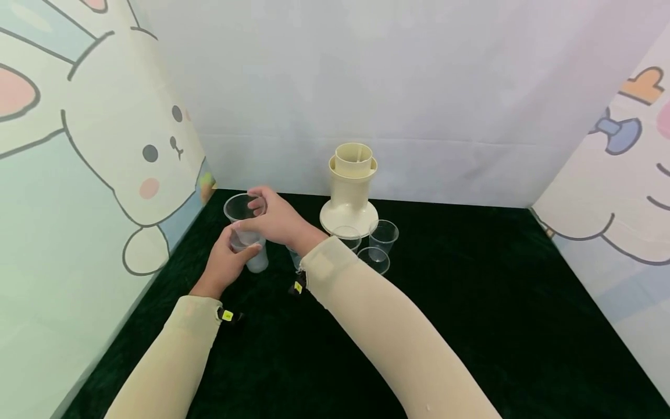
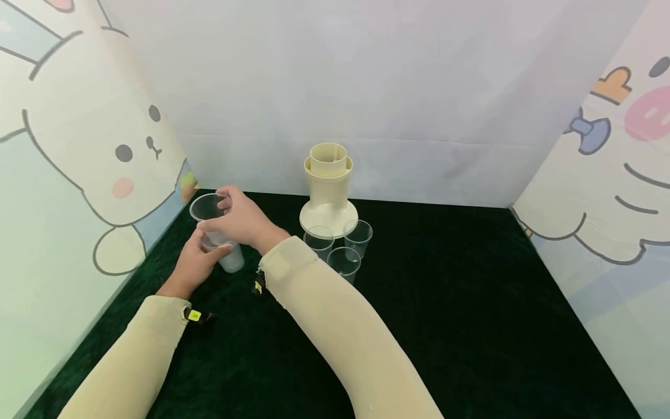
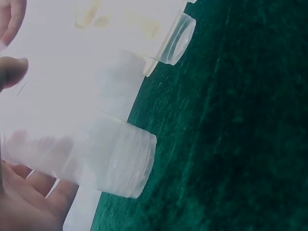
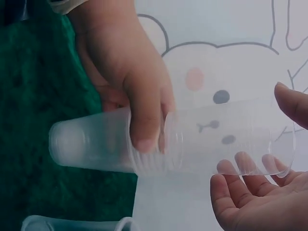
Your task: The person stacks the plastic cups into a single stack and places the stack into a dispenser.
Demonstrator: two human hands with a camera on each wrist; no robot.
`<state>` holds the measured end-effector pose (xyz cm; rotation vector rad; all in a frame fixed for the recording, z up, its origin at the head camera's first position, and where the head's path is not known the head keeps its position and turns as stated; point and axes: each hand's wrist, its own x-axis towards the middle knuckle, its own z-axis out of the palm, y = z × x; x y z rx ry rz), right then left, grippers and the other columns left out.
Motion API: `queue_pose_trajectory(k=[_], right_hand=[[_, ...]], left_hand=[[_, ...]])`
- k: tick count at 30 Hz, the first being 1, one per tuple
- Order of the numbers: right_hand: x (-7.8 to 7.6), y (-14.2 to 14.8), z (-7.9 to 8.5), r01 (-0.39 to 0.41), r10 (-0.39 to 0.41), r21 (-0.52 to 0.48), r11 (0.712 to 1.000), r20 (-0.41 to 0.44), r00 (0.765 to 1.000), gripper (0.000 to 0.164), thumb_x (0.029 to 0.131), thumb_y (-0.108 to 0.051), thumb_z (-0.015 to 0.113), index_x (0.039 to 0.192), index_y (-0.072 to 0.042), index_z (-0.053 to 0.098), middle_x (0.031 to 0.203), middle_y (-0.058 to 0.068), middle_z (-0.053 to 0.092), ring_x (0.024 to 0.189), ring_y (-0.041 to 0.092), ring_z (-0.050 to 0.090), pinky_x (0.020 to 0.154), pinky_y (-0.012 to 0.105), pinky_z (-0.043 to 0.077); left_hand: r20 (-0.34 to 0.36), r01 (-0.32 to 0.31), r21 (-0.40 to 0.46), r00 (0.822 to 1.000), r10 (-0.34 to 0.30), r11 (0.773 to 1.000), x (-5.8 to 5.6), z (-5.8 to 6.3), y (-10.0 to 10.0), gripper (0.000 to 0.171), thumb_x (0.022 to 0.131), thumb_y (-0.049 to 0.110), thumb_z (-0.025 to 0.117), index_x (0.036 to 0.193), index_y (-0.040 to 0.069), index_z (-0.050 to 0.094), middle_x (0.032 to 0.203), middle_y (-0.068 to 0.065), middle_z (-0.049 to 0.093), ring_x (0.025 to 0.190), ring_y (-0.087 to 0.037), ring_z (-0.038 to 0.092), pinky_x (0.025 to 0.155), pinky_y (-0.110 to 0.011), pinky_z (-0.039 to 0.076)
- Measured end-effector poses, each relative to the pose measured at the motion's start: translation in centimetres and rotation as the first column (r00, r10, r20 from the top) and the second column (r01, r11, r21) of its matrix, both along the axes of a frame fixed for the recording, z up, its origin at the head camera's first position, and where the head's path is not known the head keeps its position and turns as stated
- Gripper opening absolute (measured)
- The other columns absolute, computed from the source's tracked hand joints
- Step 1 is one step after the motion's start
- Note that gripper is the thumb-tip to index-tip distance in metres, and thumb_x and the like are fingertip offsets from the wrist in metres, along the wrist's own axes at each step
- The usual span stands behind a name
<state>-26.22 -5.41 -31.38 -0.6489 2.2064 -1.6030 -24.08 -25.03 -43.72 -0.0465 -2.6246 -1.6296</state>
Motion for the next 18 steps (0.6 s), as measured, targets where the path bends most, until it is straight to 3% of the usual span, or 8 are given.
queue_pose_trajectory(k=[10, 18], right_hand=[[-0.65, 0.10, -0.71, 0.054, -0.054, -0.024, 0.998, 0.032, 0.998, 0.071, 0.095, -0.031, 0.078, 0.155, -0.019, 0.041, 0.140, 0.001, 0.055, 0.132, 0.023, 0.051, 0.102, 0.043, 0.049], [-0.70, -0.75, -0.92, 0.055, -0.053, -0.040, 0.998, 0.040, 0.998, 0.074, 0.093, -0.032, 0.079, 0.155, -0.019, 0.040, 0.142, -0.002, 0.054, 0.130, 0.020, 0.052, 0.101, 0.040, 0.049]], left_hand=[[-0.014, 0.001, -0.034, 1.000, -0.001, 0.999, -0.25, -0.24, -0.14, 0.092, 0.096, 0.054, 0.068, 0.163, 0.011, 0.021, 0.152, -0.022, 0.038, 0.129, -0.041, 0.045, 0.104, -0.063, 0.041], [-0.043, 0.015, -0.006, 0.999, -0.015, 1.000, -0.12, -0.33, 0.05, 0.085, 0.098, 0.047, 0.069, 0.160, 0.010, 0.025, 0.146, -0.021, 0.046, 0.125, -0.039, 0.051, 0.101, -0.060, 0.044]])
